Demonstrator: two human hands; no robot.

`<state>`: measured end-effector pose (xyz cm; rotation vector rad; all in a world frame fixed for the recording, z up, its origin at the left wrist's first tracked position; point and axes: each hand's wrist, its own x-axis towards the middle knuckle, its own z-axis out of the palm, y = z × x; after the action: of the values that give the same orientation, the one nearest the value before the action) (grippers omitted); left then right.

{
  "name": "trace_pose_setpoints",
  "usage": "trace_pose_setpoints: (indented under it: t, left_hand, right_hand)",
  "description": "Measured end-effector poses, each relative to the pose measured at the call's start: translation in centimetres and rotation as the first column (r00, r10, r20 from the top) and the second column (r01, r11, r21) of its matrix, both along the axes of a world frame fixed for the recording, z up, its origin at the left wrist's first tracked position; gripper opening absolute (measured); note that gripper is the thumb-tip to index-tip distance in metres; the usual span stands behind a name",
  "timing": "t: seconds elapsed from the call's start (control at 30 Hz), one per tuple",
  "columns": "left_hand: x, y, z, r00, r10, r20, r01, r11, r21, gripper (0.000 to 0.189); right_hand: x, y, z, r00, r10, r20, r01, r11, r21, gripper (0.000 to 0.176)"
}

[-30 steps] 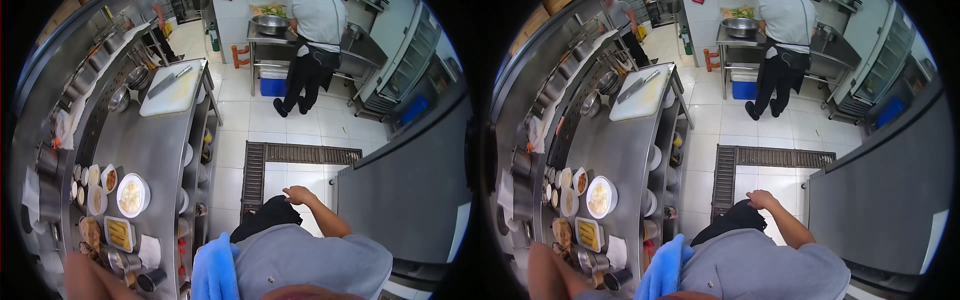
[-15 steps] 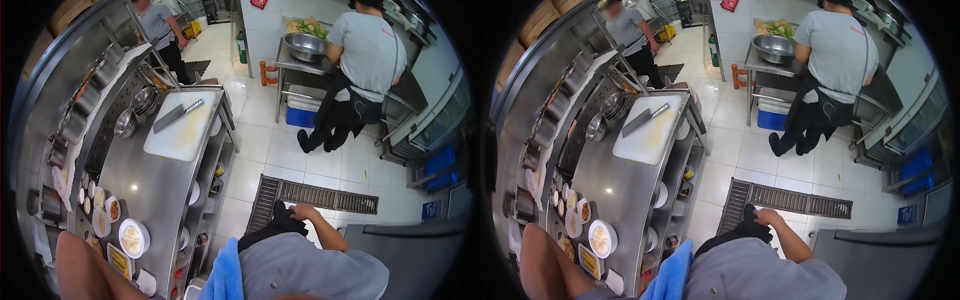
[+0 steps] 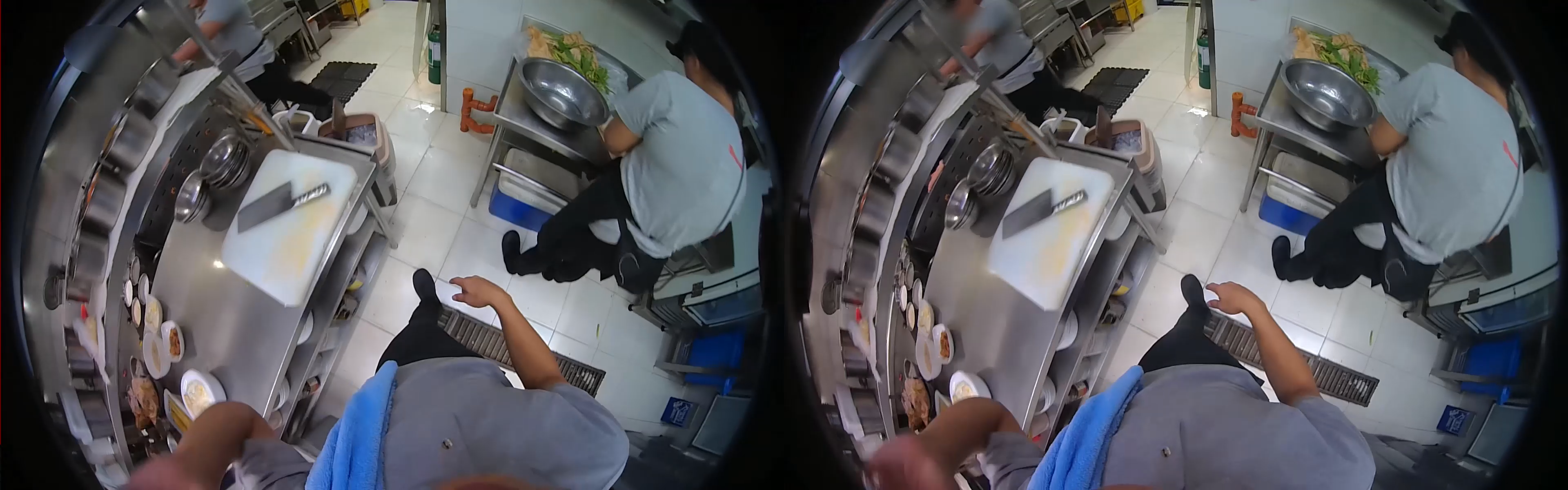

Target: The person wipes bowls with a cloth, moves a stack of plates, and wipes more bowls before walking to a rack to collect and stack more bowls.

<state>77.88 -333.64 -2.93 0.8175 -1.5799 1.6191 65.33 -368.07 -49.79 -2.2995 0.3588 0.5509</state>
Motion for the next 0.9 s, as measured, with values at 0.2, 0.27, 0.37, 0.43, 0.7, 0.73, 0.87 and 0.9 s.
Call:
trace_pose_setpoints:
  t: [0.2,0.27,0.37,0.43,0.7,0.73,0.87,0.9]
  left_hand:
    - [12.0,-9.4,-16.1,0.247,0.586,-0.772,0.189,0.752,0.631,0.046]
    - [14.2,-13.3,-19.2,0.134,0.599,-0.789,0.350,0.717,0.603,0.035]
    - [17.3,-19.4,-20.7,0.189,0.607,-0.772,0.473,0.633,0.613,0.030]
    - [19.6,-22.9,-20.3,0.271,0.630,-0.727,0.484,0.564,0.669,0.030]
    - [28.0,-35.9,-20.6,0.385,0.685,-0.618,0.418,0.468,0.779,0.033]
    - [28.8,-37.6,-20.7,0.378,0.711,-0.593,0.393,0.457,0.798,0.032]
    - [31.8,-44.1,-20.7,0.319,0.846,-0.427,0.348,0.315,0.883,0.033]
    - [32.4,-45.7,-20.4,0.287,0.868,-0.405,0.355,0.296,0.886,0.033]
  right_hand:
    - [5.6,-8.3,-1.2,0.989,-0.110,-0.098,0.116,0.991,0.066,0.052]
    - [6.5,-11.0,-2.7,0.993,-0.101,-0.065,0.103,0.994,0.028,0.051]
    - [8.8,-15.0,-3.2,0.981,-0.139,-0.134,0.144,0.989,0.028,0.053]
    - [11.8,-17.3,-2.5,0.968,-0.131,-0.215,0.141,0.990,0.028,0.055]
    - [28.5,-29.0,-4.5,0.998,-0.023,-0.055,0.028,0.995,0.098,0.052]
    - [30.9,-30.8,-4.7,0.999,-0.007,-0.053,0.012,0.995,0.101,0.052]
    - [39.3,-37.6,-5.7,0.992,0.085,0.091,-0.085,0.996,-0.007,0.050]
    - [40.8,-39.2,-4.8,0.992,0.090,0.090,-0.092,0.996,0.016,0.050]
